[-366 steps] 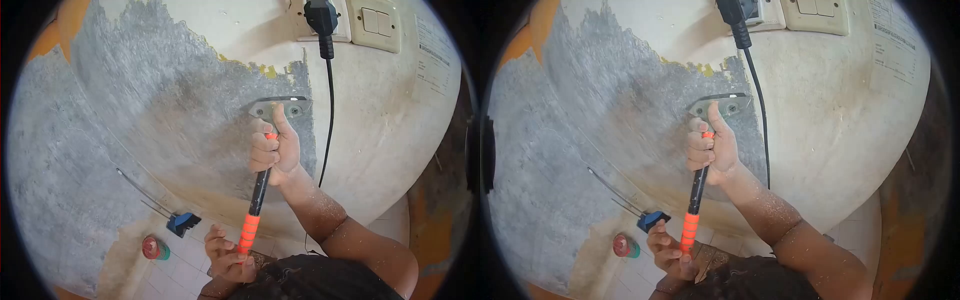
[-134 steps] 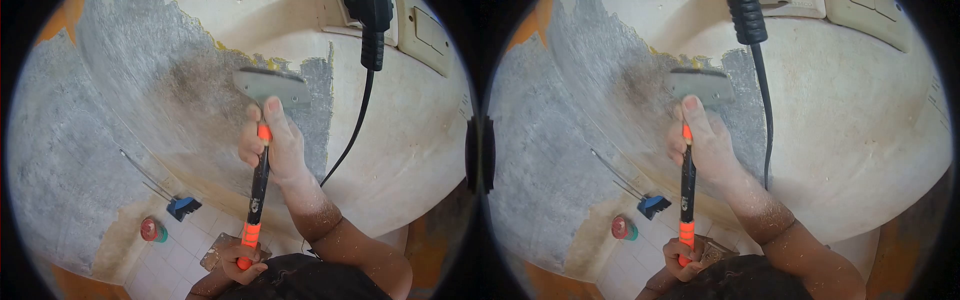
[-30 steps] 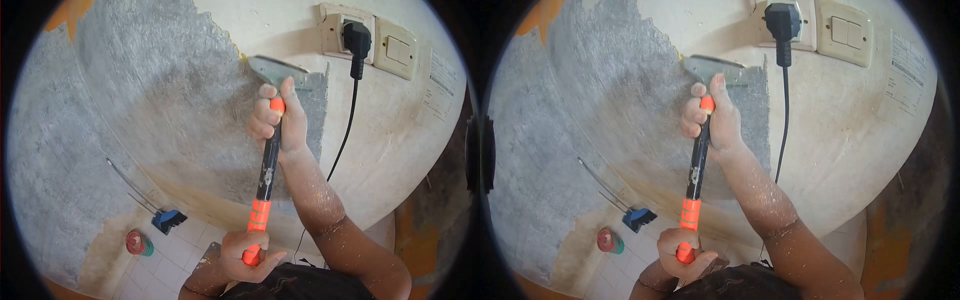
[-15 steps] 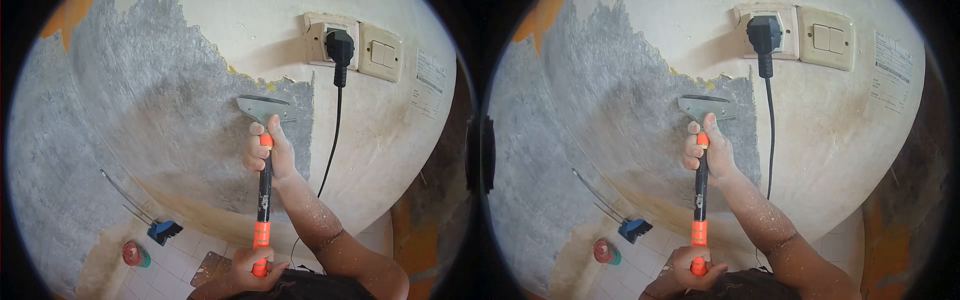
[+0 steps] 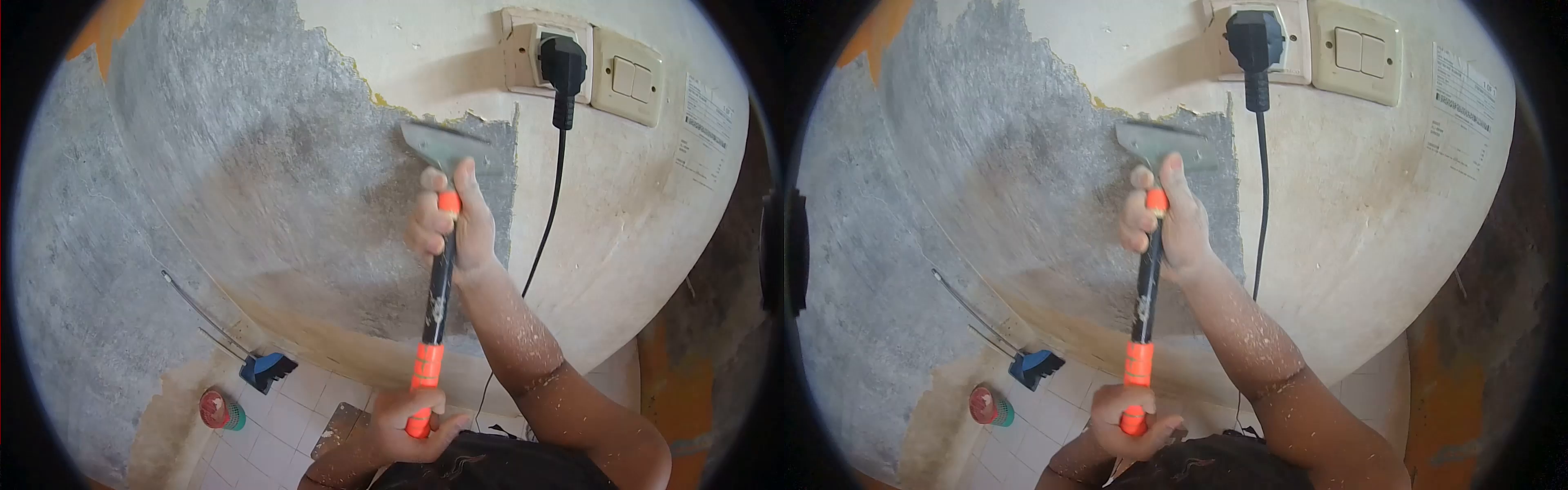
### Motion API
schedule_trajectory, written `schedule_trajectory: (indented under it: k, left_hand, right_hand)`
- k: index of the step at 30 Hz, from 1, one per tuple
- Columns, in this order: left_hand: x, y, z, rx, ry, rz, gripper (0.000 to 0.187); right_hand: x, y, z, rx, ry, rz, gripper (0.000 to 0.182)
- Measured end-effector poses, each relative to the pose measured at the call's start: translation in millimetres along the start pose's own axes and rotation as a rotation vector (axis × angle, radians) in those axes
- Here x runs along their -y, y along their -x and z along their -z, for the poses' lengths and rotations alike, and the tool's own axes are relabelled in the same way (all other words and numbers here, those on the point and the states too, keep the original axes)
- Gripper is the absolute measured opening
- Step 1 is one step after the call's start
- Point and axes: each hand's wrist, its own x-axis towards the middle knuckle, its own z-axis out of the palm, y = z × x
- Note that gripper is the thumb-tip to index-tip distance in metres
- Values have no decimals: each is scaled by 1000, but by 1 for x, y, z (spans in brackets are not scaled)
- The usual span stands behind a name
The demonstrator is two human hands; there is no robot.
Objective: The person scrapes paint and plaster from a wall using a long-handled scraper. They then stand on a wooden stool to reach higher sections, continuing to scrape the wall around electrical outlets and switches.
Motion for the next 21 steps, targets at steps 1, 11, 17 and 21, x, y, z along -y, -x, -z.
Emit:
schedule_trajectory:
  k: [1,11,17,21]
  left_hand:
    - [-2,-4,2,-54,2,-22,27]
    - [4,-1,4,-11,-42,17,28]
    - [8,12,0,8,-20,29,25]
    - [9,8,-2,0,-30,-2,26]
  right_hand:
    - [2,-6,-4,24,-39,18,43]
    - [-5,-1,5,26,-46,-18,43]
    - [-16,13,14,49,-49,23,43]
    - [-13,8,9,40,-46,28,44]
